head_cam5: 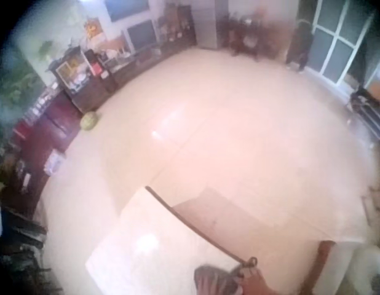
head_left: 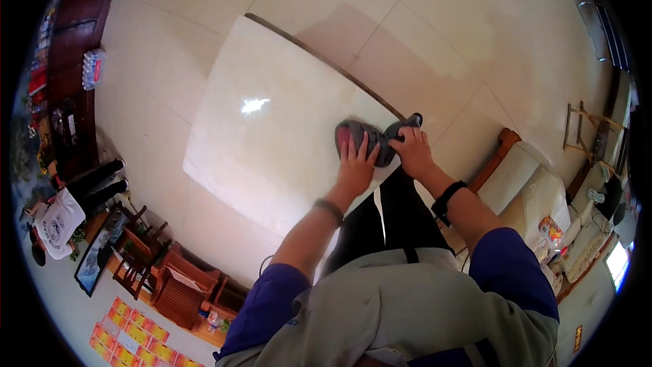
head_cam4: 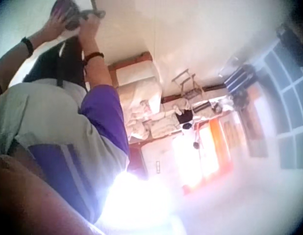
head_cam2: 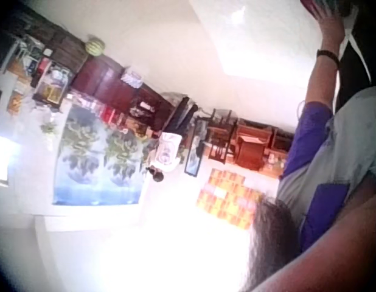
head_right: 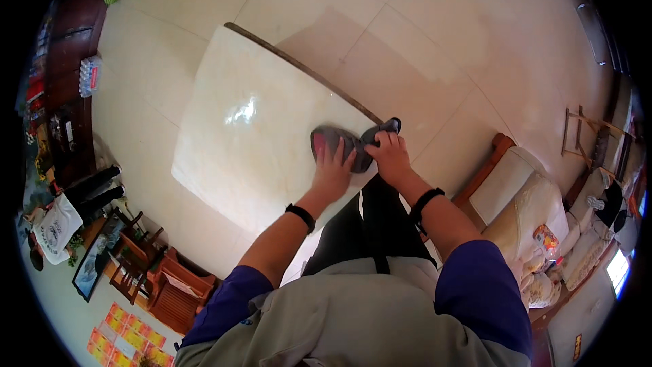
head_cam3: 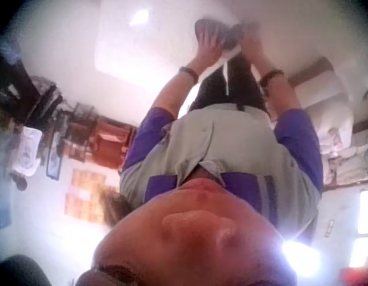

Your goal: The person wipes the surfaces and edges of a cream-colored couch and a wooden chair using a cloth.

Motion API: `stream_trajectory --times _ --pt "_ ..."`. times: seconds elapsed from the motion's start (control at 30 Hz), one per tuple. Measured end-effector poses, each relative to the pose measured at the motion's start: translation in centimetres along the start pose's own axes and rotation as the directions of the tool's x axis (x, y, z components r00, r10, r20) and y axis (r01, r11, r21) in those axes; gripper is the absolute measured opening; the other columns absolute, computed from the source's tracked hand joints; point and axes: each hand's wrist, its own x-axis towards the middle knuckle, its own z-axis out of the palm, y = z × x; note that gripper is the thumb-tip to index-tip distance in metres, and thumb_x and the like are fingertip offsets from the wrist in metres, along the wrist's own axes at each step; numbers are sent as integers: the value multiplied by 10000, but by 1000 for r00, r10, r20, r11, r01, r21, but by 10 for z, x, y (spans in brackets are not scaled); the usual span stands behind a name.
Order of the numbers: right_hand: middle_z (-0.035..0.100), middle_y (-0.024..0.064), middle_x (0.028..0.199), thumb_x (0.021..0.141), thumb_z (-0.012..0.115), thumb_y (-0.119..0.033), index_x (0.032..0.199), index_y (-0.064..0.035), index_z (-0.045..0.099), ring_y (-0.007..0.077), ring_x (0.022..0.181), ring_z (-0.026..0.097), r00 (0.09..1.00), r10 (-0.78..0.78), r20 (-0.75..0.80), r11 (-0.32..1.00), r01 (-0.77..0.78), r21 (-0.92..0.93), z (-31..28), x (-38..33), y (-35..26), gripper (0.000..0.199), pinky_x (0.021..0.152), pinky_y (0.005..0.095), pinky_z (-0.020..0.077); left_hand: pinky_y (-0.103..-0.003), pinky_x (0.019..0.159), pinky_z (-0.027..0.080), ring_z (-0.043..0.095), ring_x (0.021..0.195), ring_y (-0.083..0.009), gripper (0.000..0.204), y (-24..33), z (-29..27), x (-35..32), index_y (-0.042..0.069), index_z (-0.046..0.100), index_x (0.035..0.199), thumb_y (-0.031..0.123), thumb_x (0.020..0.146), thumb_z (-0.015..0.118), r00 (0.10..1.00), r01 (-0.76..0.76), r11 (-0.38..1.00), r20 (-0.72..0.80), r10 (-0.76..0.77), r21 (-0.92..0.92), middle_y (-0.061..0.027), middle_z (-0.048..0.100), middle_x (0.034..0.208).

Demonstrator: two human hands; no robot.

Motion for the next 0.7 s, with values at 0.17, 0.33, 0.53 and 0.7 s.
stream_trajectory --times 0.17,0.33,0.53,0.7 --pt "459 70 967 743 554 -167 930 -199 634 266 975 449 992 126 -24 991 -127 -30 5 27 -29 206 809 406 377 -505 1055 209 257 1277 -427 552 -35 -14 5 150 310 1382 190 848 440 998 62 993 -22 -60 104 -164 205 1449" --pt "471 100 980 765 541 -173 989 -197 616 288 977 461 998 59 35 998 -58 -26 52 39 -94 238 751 417 412 -498 1063 193 202 1292 -457 645 -53 7 -56 137 227 1410 227 829 492 910 413 909 -16 -414 -52 -186 116 1469" --pt "465 103 1034 777 499 -170 947 -182 625 271 1014 450 886 -316 340 933 356 -60 101 -15 -164 212 779 395 408 -507 1045 227 248 1247 -492 716 -52 87 -195 114 214 1409 234 797 566 859 512 857 45 -510 -59 -242 109 1451" --pt "494 79 970 760 532 -222 849 -127 624 245 1008 469 809 -487 328 866 495 66 120 -55 -153 159 767 391 411 -523 1028 252 263 1231 -506 673 -39 100 -224 136 305 1374 206 771 594 926 370 926 108 -361 -77 -251 129 1442"
